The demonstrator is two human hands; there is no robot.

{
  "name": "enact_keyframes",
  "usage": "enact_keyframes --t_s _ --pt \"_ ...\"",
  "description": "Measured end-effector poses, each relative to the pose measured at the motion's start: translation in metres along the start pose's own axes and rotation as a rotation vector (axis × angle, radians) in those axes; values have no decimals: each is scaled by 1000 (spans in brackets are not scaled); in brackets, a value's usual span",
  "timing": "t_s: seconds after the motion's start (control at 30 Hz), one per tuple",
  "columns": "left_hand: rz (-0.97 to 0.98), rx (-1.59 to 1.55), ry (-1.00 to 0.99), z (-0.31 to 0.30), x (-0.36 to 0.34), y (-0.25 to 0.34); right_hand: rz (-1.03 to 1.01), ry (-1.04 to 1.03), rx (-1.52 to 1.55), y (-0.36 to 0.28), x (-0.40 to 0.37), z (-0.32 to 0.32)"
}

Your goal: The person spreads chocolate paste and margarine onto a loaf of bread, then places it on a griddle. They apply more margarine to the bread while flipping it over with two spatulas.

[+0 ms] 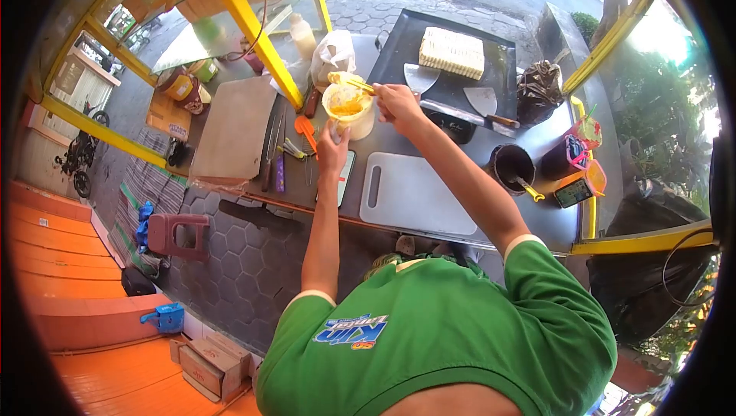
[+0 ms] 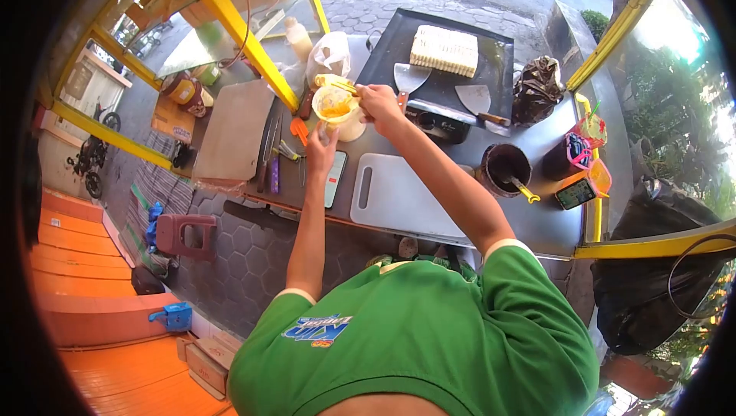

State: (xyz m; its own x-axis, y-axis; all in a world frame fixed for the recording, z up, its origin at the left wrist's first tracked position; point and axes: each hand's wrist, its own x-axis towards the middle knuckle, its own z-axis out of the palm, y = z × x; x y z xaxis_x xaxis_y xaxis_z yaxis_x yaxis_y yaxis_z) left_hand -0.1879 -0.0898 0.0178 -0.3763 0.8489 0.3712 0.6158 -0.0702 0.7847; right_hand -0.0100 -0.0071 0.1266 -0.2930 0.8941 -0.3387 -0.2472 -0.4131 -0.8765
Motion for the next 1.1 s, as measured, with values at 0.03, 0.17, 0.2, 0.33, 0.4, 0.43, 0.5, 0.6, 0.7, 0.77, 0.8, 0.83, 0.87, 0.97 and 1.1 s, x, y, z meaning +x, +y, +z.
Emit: enact_keyframes --t_s 0.03,0.17,0.2,0.33,0.4,0.43,0.5,0.6,0.7,0.77,0.8,0.83,0.87,0.97,1.1 --pt "-26 86 93 3 -5 -12 -78 -40 -65 -5 -13 -21" --pt "-180 2 286 -14 -20 -21 -238 42 -370 -26 -39 -60" --pt "-187 13 293 -12 -21 -21 -231 29 -367 -27 -40 -58" --pt "-94 -155 91 8 -10 -23 -668 -34 -999 -19 -19 -23" --pt "-187 -156 -1 9 -5 -20 -510 -106 -1215 -13 -4 3" --pt "-158 -86 20 13 0 -30 -505 -93 -1272 -5 8 17" --pt "-137 4 20 7 -2 -14 -486 -89 -1316 9 10 37" --pt "-67 135 66 6 -5 -16 -138 -123 -1005 27 34 49" --pt "-23 87 45 1 -5 -15 -32 -146 -240 62 57 34" --pt "-32 103 28 1 -3 -15 71 -60 -143 46 43 37" --pt "-46 126 16 1 -5 -17 178 18 -46 42 37 39" --pt "-44 113 28 3 -5 -17 143 46 -26 37 31 41" --pt "-53 113 23 6 -8 -17 66 48 6 40 32 38" --pt "-45 131 64 5 -17 -4 -203 8 -750 30 23 23" --pt "-6 199 63 20 -16 -27 -240 9 -978 48 36 51"
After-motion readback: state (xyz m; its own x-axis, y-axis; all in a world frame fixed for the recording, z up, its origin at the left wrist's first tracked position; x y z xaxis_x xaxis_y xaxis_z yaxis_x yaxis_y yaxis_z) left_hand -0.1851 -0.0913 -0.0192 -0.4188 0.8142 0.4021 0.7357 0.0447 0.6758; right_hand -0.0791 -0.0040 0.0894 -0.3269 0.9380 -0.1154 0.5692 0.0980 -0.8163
